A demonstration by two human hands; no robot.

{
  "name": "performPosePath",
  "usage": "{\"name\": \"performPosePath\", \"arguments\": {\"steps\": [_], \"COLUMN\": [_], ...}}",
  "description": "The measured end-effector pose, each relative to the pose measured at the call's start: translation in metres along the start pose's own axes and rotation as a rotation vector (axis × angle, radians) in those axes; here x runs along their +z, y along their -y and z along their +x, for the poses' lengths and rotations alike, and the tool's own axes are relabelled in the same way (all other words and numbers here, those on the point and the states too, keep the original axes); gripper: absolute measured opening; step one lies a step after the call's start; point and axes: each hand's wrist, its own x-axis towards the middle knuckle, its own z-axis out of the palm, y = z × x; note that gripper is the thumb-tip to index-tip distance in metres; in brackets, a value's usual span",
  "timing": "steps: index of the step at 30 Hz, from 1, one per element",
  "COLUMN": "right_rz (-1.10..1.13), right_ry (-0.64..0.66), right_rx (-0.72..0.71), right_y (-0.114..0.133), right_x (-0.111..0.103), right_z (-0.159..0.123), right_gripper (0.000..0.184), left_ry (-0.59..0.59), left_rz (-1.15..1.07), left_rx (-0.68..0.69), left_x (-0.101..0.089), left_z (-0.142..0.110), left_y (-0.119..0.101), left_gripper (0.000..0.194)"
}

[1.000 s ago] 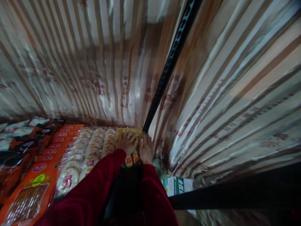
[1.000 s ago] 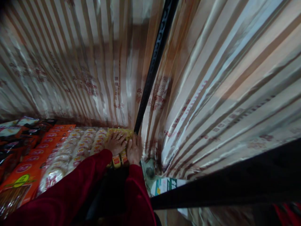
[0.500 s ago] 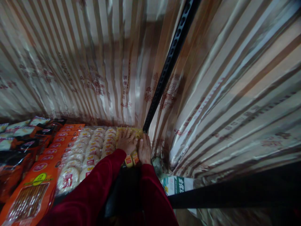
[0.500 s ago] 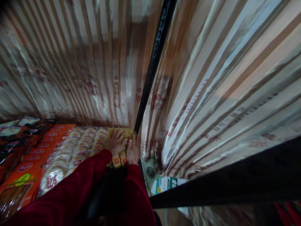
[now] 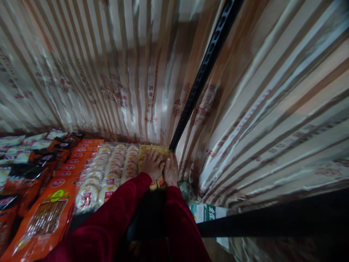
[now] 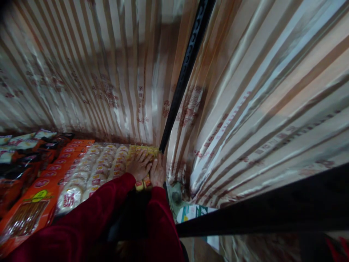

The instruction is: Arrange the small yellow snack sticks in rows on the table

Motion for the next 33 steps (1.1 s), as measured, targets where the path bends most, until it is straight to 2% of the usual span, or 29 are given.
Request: {"name": "performPosePath", "arguments": {"steps": [4,9,13,22,28,33], "right_rz": [-0.092,-0.154,-0.181,-0.233,-0.211,-0.123], "right_ry": [-0.008,0.045,0.074,0.113,0.012,0.094], "right_rx": [-0.053,-0.056,-0.053,-0.061,-0.127,-0.294], "right_y": [0.008,0.015,0.016,0.015,0.029,0.078], "right_x": [-0.007,-0.012,-0.011,-0.006,-0.008,0.001], "right_z": [-0.011,-0.024,-0.026,-0.026,-0.034,-0.043], "right_gripper": [0.058,0.053,0.053,0.051,0.052,0.052], "left_ry": [-0.045,-0.073,-0.053,0.001,-0.088,-0.073], "left_rz": [0.010,0.051,0.054,0.022,0.046,0.092], "left_rx": [-0.111,-0.261,-0.244,-0.199,-0.210,-0.310], "left_x": [-0.002,0.008,0.015,0.017,0.002,-0.028], "left_z": [-0.018,-0.048,-0.055,-0.049,-0.064,-0.079], "left_y": [-0.002,-0.004,-0.003,0.001,0.003,0.037], "left_gripper": [0.055,0.057,0.058,0.057,0.056,0.056]}}
